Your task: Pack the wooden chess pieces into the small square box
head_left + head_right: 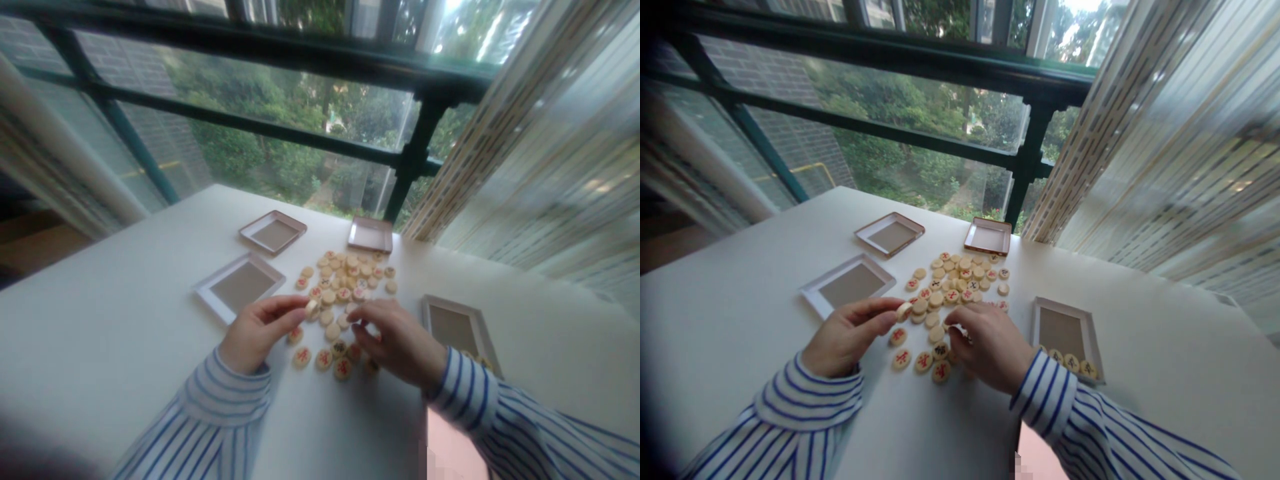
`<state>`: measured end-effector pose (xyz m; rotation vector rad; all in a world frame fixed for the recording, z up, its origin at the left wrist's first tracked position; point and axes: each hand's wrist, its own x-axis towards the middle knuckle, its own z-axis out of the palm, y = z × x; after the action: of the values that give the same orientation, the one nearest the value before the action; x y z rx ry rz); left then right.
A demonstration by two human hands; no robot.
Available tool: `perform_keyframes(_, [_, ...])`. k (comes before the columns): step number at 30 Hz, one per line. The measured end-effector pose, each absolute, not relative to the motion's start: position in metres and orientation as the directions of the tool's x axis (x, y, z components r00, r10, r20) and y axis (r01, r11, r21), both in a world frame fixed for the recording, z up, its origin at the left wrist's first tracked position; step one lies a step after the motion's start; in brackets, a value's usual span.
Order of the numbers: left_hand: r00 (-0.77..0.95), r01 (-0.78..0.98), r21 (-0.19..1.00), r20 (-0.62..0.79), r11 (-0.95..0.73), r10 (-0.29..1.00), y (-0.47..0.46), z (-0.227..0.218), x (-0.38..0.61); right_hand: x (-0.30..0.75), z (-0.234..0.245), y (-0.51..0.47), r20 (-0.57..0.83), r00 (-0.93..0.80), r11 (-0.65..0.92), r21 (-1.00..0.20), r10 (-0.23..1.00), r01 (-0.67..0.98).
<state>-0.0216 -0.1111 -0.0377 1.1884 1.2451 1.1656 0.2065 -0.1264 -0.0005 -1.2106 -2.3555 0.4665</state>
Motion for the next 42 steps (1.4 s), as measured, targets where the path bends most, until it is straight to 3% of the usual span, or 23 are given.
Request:
perform_keyframes(10, [0.062, -0.095, 0.993, -0.064, 0.070, 0.996, -0.110, -0.047, -0.021, 0.185, 0.007, -0.128, 0.394, -0.580, 0.699, -0.325, 0.713, 0.637])
perform_keyframes(19, [0.105, -0.158, 0.983, -0.074, 0.090, 0.992, -0.112, -0.041, -0.015, 0.166, 0.011, -0.126, 0.406, -0.595, 0.719, -0.342, 0.694, 0.606])
perform_keyframes(24, [0.147, -0.103, 0.989, -0.086, 0.101, 0.985, -0.112, -0.038, -0.017, 0.164, 0.009, -0.124, 0.420, -0.566, 0.703, -0.367, 0.709, 0.609])
perform_keyframes(29, [-0.012, 0.102, 0.995, -0.003, 0.004, 1.000, -0.108, -0.034, -0.021, 0.165, 0.000, -0.121, 0.347, -0.570, 0.666, -0.340, 0.745, 0.664])
perform_keyframes(33, [-0.184, 0.183, 0.981, 0.098, -0.064, 0.978, -0.104, -0.037, -0.024, 0.164, -0.007, -0.118, 0.225, -0.624, 0.663, -0.211, 0.748, 0.718])
perform_keyframes(37, [-0.227, 0.219, 0.972, 0.139, -0.089, 0.964, -0.103, -0.040, -0.024, 0.158, -0.009, -0.119, 0.144, -0.680, 0.694, -0.093, 0.719, 0.714])
perform_keyframes(42, [-0.235, 0.286, 0.952, 0.180, -0.109, 0.955, -0.103, -0.045, -0.024, 0.153, -0.007, -0.120, 0.118, -0.705, 0.713, -0.042, 0.699, 0.700])
